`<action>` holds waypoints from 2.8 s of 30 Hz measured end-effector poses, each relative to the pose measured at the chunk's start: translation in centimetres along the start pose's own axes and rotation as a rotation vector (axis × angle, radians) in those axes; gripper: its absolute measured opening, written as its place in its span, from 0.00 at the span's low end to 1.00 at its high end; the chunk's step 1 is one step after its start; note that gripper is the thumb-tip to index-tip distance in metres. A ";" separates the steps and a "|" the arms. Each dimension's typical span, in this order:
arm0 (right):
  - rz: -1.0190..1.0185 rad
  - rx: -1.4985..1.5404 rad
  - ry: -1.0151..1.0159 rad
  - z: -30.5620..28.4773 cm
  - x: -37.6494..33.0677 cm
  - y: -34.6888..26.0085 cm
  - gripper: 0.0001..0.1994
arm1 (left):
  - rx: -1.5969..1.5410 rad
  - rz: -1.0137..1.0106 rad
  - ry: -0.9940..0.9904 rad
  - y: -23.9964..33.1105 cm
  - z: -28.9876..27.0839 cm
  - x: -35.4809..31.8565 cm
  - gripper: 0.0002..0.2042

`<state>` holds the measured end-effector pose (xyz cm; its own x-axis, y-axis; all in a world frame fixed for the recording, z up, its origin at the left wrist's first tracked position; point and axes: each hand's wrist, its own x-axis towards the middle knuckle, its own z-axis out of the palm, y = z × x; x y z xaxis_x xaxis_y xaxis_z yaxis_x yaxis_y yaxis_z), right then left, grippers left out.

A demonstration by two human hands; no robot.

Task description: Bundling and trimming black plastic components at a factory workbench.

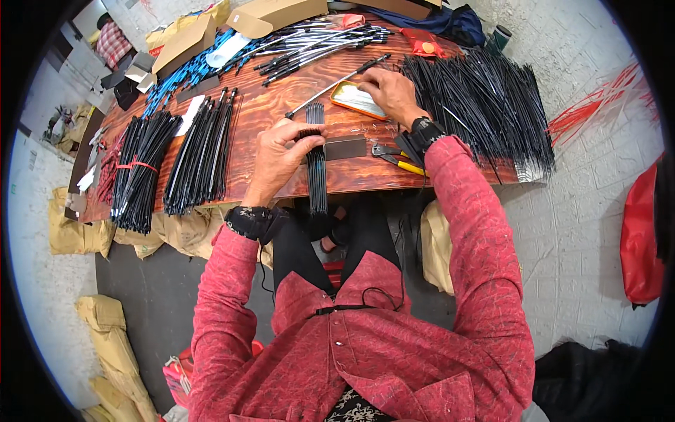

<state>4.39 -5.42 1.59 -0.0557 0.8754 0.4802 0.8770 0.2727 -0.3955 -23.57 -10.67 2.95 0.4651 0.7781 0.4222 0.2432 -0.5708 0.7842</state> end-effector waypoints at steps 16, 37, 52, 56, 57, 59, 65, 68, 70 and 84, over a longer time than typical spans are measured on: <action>-0.176 0.577 -0.062 -3.1 -5.6 -9.3 0.05 | -0.080 -0.024 0.031 0.0 0.0 0.0 0.08; -0.250 0.463 0.000 -4.1 -5.7 -9.7 0.06 | -0.053 0.090 0.029 0.3 0.2 1.2 0.08; -0.332 0.274 0.119 -4.8 -6.2 -10.8 0.08 | -0.141 0.062 -0.001 0.0 0.5 1.1 0.08; -0.313 0.297 0.132 -4.4 -6.3 -10.5 0.07 | -0.143 0.062 -0.004 0.1 0.6 1.2 0.08; -0.293 0.332 0.126 -4.3 -6.4 -10.4 0.07 | -0.142 0.063 -0.003 -0.1 0.7 1.2 0.08; -0.295 0.349 0.120 -4.2 -6.4 -10.3 0.07 | -0.141 0.063 -0.002 -0.1 0.7 1.1 0.08; -0.283 0.481 0.037 -4.1 -6.0 -9.5 0.07 | -0.121 0.082 -0.047 0.0 0.5 1.2 0.07; -0.297 0.450 0.065 -4.2 -6.1 -9.7 0.06 | -0.106 0.083 -0.072 0.2 0.3 1.3 0.06; -0.302 0.434 0.079 -4.4 -6.2 -10.0 0.06 | -0.088 0.070 -0.094 0.3 0.1 1.4 0.06; -0.185 0.646 -0.051 -4.3 -6.0 -9.9 0.05 | -0.072 0.149 -0.073 0.2 0.3 1.7 0.08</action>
<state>-1.93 -15.07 5.96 -0.2139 0.8045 0.5541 0.3897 0.5904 -0.7068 -22.47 -9.54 3.74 0.5524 0.6639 0.5040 0.1070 -0.6561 0.7470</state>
